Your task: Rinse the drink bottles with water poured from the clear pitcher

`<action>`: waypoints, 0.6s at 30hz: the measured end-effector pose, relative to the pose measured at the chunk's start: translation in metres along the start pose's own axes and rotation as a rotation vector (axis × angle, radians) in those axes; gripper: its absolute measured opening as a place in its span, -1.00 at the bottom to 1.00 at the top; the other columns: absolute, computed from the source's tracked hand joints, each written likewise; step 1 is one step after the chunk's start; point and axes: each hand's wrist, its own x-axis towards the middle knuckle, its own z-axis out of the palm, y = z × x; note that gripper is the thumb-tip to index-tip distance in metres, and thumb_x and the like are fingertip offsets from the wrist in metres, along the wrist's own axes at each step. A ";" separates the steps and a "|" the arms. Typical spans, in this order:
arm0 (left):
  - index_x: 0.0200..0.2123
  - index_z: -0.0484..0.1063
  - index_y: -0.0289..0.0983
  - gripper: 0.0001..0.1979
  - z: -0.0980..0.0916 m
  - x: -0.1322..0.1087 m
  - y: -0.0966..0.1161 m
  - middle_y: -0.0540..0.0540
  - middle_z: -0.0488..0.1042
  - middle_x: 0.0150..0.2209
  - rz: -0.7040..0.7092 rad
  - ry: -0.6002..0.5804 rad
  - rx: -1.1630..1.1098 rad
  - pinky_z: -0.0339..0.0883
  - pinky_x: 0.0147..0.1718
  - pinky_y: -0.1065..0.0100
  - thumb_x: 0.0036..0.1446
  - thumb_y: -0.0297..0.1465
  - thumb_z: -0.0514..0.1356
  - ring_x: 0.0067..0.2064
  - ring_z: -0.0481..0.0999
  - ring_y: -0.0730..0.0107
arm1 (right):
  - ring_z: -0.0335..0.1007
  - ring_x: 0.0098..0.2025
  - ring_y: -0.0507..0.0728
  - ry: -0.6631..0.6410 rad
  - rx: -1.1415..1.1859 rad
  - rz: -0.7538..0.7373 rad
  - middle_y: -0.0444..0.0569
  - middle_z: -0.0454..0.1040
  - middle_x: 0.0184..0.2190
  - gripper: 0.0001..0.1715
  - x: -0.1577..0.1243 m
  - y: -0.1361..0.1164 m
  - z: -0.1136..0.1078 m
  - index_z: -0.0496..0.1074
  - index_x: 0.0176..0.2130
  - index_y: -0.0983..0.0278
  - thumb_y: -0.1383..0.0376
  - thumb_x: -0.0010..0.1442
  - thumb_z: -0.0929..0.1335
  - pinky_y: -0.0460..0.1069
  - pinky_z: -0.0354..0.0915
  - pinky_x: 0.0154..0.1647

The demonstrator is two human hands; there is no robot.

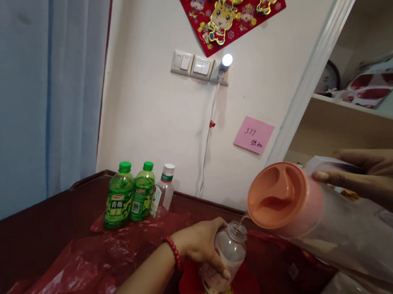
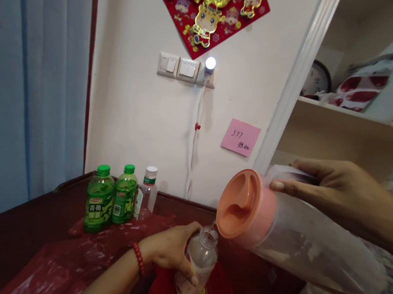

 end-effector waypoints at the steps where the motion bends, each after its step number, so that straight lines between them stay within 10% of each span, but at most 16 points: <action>1: 0.04 0.36 -0.24 -0.14 0.000 0.000 0.000 -0.19 0.54 0.01 0.001 0.002 -0.002 0.40 -0.04 0.11 -0.43 -0.38 0.55 0.02 0.52 -0.07 | 0.36 -0.38 0.22 -0.002 0.000 0.006 -0.02 0.54 -0.30 -0.22 0.000 -0.001 0.000 0.55 -0.32 0.23 -0.38 -0.16 0.47 -0.07 0.28 -0.50; 18: 0.03 0.37 -0.24 -0.17 0.000 0.000 0.000 -0.19 0.54 -0.01 -0.006 0.001 0.017 0.38 -0.02 0.07 -0.42 -0.37 0.54 -0.01 0.52 -0.07 | 0.34 -0.43 0.21 0.007 -0.021 0.016 0.01 0.54 -0.35 -0.18 -0.001 -0.009 0.001 0.58 -0.34 0.25 -0.39 -0.20 0.47 -0.07 0.22 -0.60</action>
